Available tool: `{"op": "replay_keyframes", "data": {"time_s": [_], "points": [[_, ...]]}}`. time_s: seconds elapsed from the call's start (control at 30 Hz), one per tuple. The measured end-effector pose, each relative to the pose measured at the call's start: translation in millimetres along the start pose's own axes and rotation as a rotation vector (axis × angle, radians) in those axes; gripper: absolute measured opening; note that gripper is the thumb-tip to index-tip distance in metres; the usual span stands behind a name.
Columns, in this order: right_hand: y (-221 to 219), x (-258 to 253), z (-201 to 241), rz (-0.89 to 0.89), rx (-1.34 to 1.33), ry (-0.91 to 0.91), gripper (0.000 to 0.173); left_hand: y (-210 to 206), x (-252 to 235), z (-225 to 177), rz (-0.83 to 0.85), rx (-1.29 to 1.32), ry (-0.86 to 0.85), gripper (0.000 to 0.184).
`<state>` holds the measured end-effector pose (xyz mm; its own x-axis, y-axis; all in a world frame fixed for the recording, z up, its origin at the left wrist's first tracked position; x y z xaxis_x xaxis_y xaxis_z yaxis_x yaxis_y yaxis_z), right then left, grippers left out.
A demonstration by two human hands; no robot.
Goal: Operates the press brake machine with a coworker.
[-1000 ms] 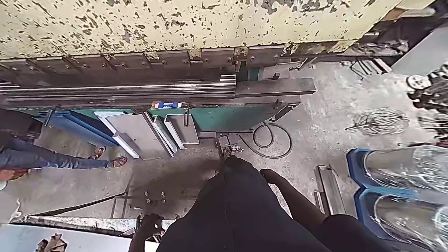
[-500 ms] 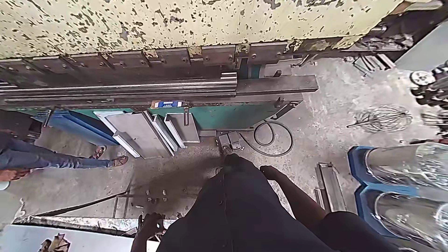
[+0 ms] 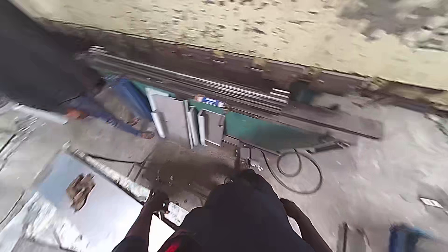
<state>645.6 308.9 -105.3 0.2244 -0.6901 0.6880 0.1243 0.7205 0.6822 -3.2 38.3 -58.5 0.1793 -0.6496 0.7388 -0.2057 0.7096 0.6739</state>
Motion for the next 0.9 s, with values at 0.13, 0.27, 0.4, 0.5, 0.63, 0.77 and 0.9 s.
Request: {"op": "replay_keyframes", "data": {"time_s": [0.13,0.27,0.4,0.5,0.63,0.77,0.9], "points": [[-6.2,-8.8,-11.5,-0.029,-0.019,0.031,0.027,1.8,-9.7,0.3,0.024,0.009,0.003,0.069],[0.2,-10.2,-6.3,-0.005,0.003,0.024,0.028,-2.9,-10.5,3.8,0.023,-0.002,0.016,0.072],[1.5,-12.2,-7.7,0.000,-0.005,0.013,0.027,-6.3,-13.7,4.8,0.037,-0.015,0.002,0.071],[2.4,-9.9,-9.2,-0.013,-0.002,0.007,0.027,-5.4,-14.0,4.2,0.035,-0.004,0.002,0.073],[4.4,-3.5,0.9,-0.001,-0.011,0.040,0.031,-4.7,-11.5,3.6,0.042,0.000,-0.020,0.070],[9.4,1.5,2.5,0.022,-0.021,0.025,0.032,-1.9,-10.8,-2.2,0.011,-0.006,-0.025,0.060],[17.1,-6.7,9.3,0.015,-0.049,0.024,0.032,-7.8,-12.8,5.7,-0.026,-0.042,-0.011,0.061]]}}
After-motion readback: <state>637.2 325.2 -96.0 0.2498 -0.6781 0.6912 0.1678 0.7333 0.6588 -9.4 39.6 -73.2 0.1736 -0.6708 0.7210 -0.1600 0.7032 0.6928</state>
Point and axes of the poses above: each hand's wrist, its own x-axis away from the middle knuckle, its own y-axis out of the back of the hand, z = x × y, the point moved 8 cm from there along -x, towards the middle knuckle, and after that the axes turned 11 degrees about -z, right-handed, at the moved point
